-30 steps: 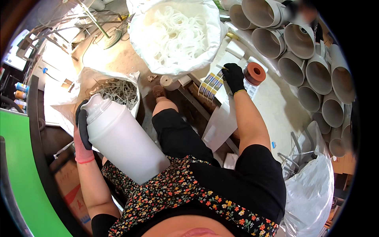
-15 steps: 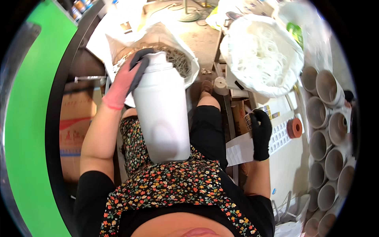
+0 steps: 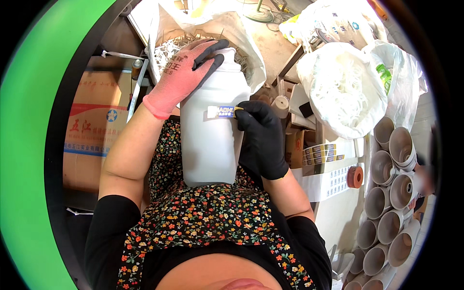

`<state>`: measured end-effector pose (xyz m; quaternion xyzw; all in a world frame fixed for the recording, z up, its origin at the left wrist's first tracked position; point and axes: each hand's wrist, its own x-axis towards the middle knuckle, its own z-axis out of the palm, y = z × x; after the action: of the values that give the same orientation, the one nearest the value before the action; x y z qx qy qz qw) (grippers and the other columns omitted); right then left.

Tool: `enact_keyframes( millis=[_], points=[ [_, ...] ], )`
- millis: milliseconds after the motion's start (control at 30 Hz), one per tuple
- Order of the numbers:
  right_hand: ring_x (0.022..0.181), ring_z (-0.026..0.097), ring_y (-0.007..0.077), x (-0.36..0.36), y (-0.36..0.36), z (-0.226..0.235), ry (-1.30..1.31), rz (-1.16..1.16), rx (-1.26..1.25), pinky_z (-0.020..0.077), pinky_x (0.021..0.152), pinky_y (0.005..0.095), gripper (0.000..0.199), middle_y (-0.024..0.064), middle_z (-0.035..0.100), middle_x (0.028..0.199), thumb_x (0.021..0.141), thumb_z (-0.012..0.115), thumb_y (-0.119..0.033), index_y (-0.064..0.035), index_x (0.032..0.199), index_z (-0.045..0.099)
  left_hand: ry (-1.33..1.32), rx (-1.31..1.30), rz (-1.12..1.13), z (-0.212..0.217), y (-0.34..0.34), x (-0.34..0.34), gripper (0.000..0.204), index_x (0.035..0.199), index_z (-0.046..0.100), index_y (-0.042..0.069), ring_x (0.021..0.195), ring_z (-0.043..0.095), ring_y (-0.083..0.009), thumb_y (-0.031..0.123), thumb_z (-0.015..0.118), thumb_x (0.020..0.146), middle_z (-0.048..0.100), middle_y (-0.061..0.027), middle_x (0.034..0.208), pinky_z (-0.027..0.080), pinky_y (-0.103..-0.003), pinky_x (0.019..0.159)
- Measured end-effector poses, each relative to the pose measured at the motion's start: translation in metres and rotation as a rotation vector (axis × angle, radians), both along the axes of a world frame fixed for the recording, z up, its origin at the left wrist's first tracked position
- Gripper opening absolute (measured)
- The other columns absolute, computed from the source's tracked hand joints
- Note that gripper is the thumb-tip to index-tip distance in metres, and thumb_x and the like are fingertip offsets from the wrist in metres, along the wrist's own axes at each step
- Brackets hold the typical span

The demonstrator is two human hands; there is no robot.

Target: The person applies adhesive labels to white plastic jugs in a repetitive assembly line process. They pick up a jug, tear a label from a roll, and smooth it onto the container's surface before placing it aside. The task involves handling multiple jugs and a continuous roll of labels.

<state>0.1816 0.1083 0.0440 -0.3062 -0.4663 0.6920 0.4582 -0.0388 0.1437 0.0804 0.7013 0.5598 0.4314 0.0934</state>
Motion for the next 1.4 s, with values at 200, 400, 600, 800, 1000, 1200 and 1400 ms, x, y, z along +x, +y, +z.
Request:
enact_keyframes(
  millis=[200, 400, 600, 800, 1000, 1200, 1400],
  points=[
    [0.079, 0.054, 0.0057, 0.004, -0.001, -0.005, -0.017, -0.028, 0.03, 0.0453, 0.07, 0.021, 0.014, 0.002, 0.062, 0.089, 0.088, 0.065, -0.002, 0.0005, 0.101, 0.06, -0.079, -0.161, -0.197, 0.013, -0.015, -0.002, 0.056, 0.136, 0.05, 0.008, 0.134, 0.041, -0.023, 0.003, 0.061, 0.081, 0.047, -0.0107, 0.141, 0.032, -0.034, 0.111],
    [0.07, 0.054, 0.0048, 0.006, -0.002, -0.009, -0.17, -0.146, 0.124, 0.0453, 0.062, 0.0208, 0.015, 0.0011, 0.063, 0.08, 0.086, 0.069, -0.007, -0.0001, 0.098, 0.061, 0.298, -0.094, -0.365, 0.02, -0.018, -0.006, 0.093, 0.144, 0.04, 0.016, 0.14, 0.025, -0.0399, 0.023, 0.081, 0.06, 0.024, -0.0242, 0.151, 0.027, -0.043, 0.113],
    [0.069, 0.056, 0.006, 0.033, -0.002, 0.008, -0.315, -0.221, 0.2, 0.0446, 0.057, 0.0225, 0.012, 0.0022, 0.062, 0.079, 0.084, 0.07, -0.007, -0.0025, 0.089, 0.06, 0.304, -0.1, -0.331, 0.057, -0.035, 0.004, 0.102, 0.143, 0.041, 0.014, 0.135, 0.035, -0.0393, 0.026, 0.086, 0.052, 0.033, -0.0232, 0.147, 0.031, -0.044, 0.111],
    [0.095, 0.06, 0.0152, 0.098, 0.006, 0.009, -0.015, -0.21, 0.033, 0.0518, 0.082, 0.0298, 0.049, 0.0113, 0.06, 0.111, 0.085, 0.066, -0.003, -0.0008, 0.129, 0.046, -0.97, 0.245, -0.613, 0.057, -0.07, 0.002, 0.067, 0.141, 0.04, 0.008, 0.124, 0.049, -0.0303, 0.041, 0.059, 0.086, 0.045, -0.0207, 0.139, 0.04, -0.042, 0.104],
    [0.078, 0.061, 0.0159, 0.087, -0.018, -0.021, -0.427, -0.566, 0.58, 0.0497, 0.068, 0.0303, 0.045, 0.0093, 0.063, 0.09, 0.085, 0.072, -0.021, -0.0029, 0.122, 0.057, -0.526, -0.238, -0.254, 0.064, -0.008, 0.003, 0.067, 0.141, 0.038, -0.001, 0.125, 0.047, -0.03, 0.047, 0.041, 0.095, 0.044, -0.0192, 0.141, 0.04, -0.043, 0.104],
    [0.087, 0.061, 0.0281, 0.104, -0.046, -0.043, -0.493, -0.158, 0.957, 0.0476, 0.078, 0.0399, 0.047, 0.0128, 0.061, 0.09, 0.082, 0.07, -0.034, -0.0107, 0.122, 0.059, -0.474, -0.117, -0.328, 0.036, -0.013, 0.038, 0.076, 0.149, 0.022, 0.001, 0.135, 0.035, -0.0333, 0.035, 0.051, 0.088, 0.036, -0.0203, 0.146, 0.03, -0.045, 0.11],
    [0.108, 0.058, 0.0322, 0.323, -0.068, -0.107, -0.902, -0.875, 0.266, 0.0457, 0.094, 0.0398, 0.039, 0.0161, 0.062, 0.113, 0.081, 0.064, -0.018, -0.0057, 0.118, 0.06, -0.471, -0.212, -0.274, 0.024, -0.023, 0.075, 0.078, 0.148, 0.025, 0.001, 0.132, 0.04, -0.0339, 0.009, 0.057, 0.078, 0.038, -0.0196, 0.144, 0.03, -0.043, 0.111]
  ],
)
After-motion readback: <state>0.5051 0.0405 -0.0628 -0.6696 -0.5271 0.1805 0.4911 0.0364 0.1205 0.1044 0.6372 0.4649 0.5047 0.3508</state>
